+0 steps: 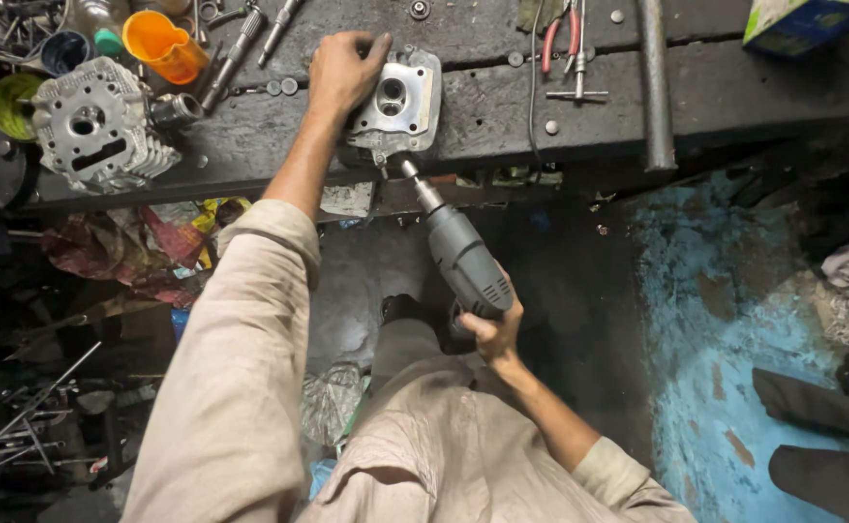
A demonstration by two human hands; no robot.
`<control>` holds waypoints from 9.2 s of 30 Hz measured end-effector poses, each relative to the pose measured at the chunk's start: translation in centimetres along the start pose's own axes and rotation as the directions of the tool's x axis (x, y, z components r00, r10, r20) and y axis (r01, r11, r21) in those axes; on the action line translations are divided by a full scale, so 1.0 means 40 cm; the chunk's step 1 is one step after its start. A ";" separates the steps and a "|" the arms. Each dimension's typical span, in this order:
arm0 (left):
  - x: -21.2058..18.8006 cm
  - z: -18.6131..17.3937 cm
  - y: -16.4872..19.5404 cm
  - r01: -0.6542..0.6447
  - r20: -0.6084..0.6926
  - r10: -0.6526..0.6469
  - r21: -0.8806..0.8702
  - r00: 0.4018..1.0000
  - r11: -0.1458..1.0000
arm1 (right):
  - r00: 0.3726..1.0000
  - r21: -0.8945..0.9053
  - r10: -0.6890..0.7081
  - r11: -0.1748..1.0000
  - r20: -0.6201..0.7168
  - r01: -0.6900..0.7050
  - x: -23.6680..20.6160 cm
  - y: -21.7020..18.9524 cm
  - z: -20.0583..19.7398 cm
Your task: The person uses a handheld rotary tool with a wire brush to grind and clean the interior surfaces of a metal engine cylinder head. They reposition the part multiple times to access different areas and wipe the interior with a cloth at the end.
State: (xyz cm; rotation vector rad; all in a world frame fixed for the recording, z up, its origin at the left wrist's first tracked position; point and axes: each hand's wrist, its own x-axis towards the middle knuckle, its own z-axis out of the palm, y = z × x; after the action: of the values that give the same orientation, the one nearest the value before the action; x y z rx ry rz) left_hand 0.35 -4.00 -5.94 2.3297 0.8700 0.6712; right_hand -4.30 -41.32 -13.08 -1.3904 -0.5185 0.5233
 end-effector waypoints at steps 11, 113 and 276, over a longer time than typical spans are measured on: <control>-0.010 -0.019 0.026 0.059 0.006 -0.059 0.046 0.998 0.997 | 0.873 0.163 0.485 0.858 0.060 -0.488 0.090 -0.018 -0.032; -0.022 -0.056 0.013 -0.022 0.175 0.022 -0.002 0.984 1.000 | 0.876 -0.101 0.430 0.903 0.217 -0.418 0.185 -0.164 -0.231; -0.089 -0.039 0.045 0.149 -0.028 -0.146 0.130 0.989 0.980 | 0.951 -0.433 -0.294 0.847 0.100 0.308 0.002 0.064 0.141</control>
State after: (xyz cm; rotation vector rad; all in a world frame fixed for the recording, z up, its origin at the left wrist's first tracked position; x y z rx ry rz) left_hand -2.24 -7.14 -4.56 2.3486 1.1146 0.5894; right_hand -7.88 -36.63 -15.02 -1.6945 -0.9066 0.1689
